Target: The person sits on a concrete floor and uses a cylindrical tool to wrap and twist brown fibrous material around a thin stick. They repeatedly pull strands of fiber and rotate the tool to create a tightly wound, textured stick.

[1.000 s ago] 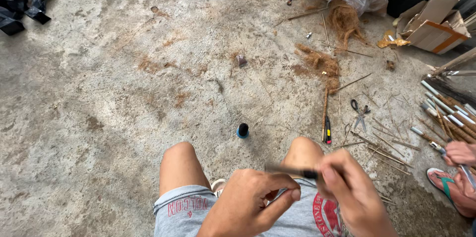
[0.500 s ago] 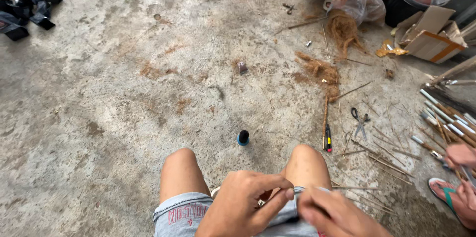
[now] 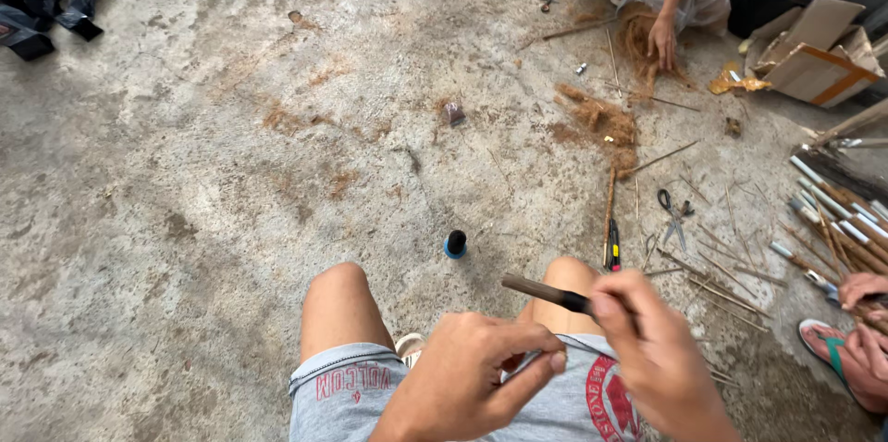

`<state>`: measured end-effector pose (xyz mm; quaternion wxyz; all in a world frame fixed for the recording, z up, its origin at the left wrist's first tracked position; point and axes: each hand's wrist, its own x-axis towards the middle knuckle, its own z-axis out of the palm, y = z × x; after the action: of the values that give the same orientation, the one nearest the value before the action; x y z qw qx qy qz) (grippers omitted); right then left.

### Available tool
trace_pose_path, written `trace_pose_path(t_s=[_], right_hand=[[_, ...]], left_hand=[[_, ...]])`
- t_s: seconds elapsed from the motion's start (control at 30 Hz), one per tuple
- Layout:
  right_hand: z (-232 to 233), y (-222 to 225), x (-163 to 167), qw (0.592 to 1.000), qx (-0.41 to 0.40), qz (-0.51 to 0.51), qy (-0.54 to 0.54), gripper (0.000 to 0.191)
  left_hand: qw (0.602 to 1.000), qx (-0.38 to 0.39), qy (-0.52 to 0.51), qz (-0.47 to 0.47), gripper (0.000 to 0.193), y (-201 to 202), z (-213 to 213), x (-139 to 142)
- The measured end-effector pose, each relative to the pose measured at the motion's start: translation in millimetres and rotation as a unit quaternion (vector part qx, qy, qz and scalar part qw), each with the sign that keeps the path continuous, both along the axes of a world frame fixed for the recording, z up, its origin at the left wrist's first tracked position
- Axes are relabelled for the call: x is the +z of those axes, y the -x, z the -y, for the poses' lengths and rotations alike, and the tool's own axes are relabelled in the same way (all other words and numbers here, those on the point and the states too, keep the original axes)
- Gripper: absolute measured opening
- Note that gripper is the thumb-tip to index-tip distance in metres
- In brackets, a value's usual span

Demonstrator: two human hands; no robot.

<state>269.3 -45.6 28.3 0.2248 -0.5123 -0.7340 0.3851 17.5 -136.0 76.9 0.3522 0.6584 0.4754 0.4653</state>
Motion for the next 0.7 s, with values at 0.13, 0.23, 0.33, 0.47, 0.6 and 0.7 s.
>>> trace_pose_path(t_s=[0.13,0.23,0.33,0.47,0.6,0.7], right_hand=[[-1,-2,0,0.955,0.287,-0.040,0.063,0.014],[0,-3,0,0.966,0.186,-0.146,0.103,0.012],[-1,-3,-2,0.990,0.126,-0.014,0.056,0.013],[-4,-8,-6,0.957,0.208,-0.088,0.184,0.012],[-6,-12,-15,0.996,0.047,-0.072,0.016,0.012],[-7,-15,-17,0.961,0.271,0.028,-0.043,0.011]], left_hand=[[0.998,0.009,0.055,-0.031,0.013,1,-1,4],[0.998,0.009,0.053,-0.013,0.012,0,-2,2],[1.000,0.004,0.025,0.004,0.012,-2,-1,-2],[0.999,0.014,0.045,-0.023,0.012,-3,-2,-5],[1.000,0.008,-0.018,0.006,0.011,-2,-3,-4],[0.999,0.040,0.035,0.002,0.011,-2,-3,-3]])
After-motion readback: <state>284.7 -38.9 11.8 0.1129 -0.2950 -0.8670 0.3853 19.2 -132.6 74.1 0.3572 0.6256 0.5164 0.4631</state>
